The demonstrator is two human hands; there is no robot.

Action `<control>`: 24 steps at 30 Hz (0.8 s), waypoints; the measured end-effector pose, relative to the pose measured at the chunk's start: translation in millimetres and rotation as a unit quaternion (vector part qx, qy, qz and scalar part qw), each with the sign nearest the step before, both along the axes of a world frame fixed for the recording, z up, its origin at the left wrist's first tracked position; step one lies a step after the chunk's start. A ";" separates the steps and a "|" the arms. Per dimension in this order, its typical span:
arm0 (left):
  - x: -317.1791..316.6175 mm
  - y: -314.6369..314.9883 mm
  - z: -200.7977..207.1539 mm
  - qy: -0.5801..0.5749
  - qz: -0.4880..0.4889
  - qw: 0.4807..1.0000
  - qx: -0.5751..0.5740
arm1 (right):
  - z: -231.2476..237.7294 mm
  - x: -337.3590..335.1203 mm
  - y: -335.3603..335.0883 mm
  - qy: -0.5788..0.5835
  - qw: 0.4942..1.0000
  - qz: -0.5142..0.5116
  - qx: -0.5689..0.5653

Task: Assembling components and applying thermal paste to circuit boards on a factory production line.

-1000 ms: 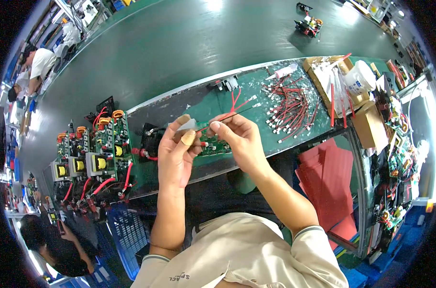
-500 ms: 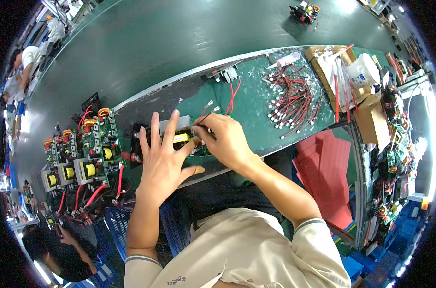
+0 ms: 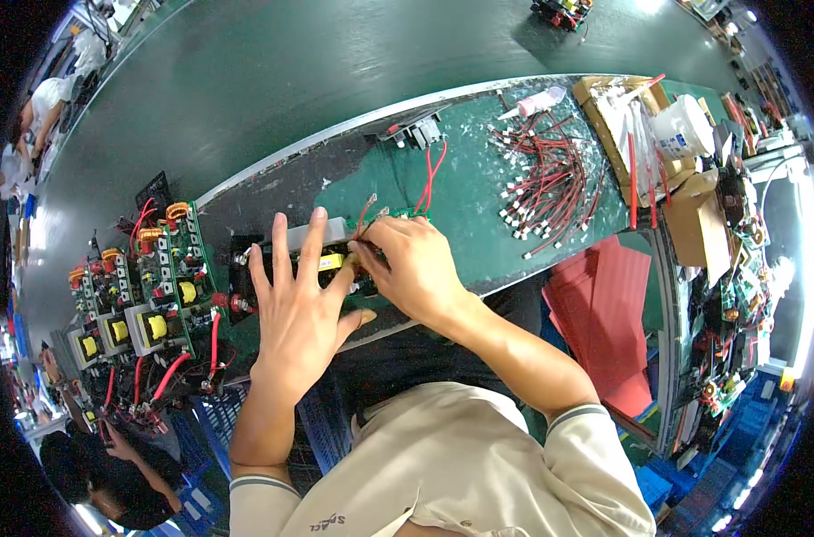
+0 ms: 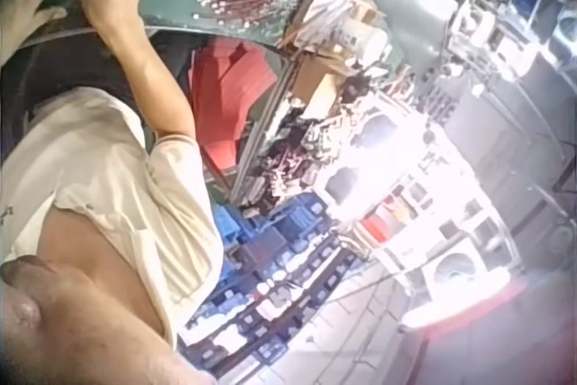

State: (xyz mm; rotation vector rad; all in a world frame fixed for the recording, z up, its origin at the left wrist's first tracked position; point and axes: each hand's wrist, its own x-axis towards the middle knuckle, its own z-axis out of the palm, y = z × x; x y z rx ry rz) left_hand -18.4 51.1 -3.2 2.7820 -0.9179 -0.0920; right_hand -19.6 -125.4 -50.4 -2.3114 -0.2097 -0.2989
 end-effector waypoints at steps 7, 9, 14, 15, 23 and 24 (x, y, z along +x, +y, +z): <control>-4.4 -9.9 -6.0 -0.020 0.011 0.999 0.028 | -3.8 1.2 2.3 0.013 1.000 -0.006 -0.011; -4.8 -13.1 -6.5 -0.029 0.011 0.999 0.029 | -5.7 2.2 2.1 0.008 1.000 -0.010 -0.010; 1.5 -15.5 -3.1 -0.022 0.013 0.999 0.035 | -5.5 3.3 2.7 0.004 1.000 -0.012 -0.018; 1.7 -15.2 -1.1 -0.027 0.012 0.999 0.036 | -5.0 2.9 1.9 0.000 1.000 -0.013 -0.017; 29.4 -10.4 6.4 0.009 0.030 0.957 -0.288 | 47.9 8.6 -13.1 0.065 0.979 -0.046 0.188; 33.5 -16.6 5.1 -0.014 0.037 0.946 -0.322 | 57.3 6.9 -16.2 0.075 0.978 -0.035 0.189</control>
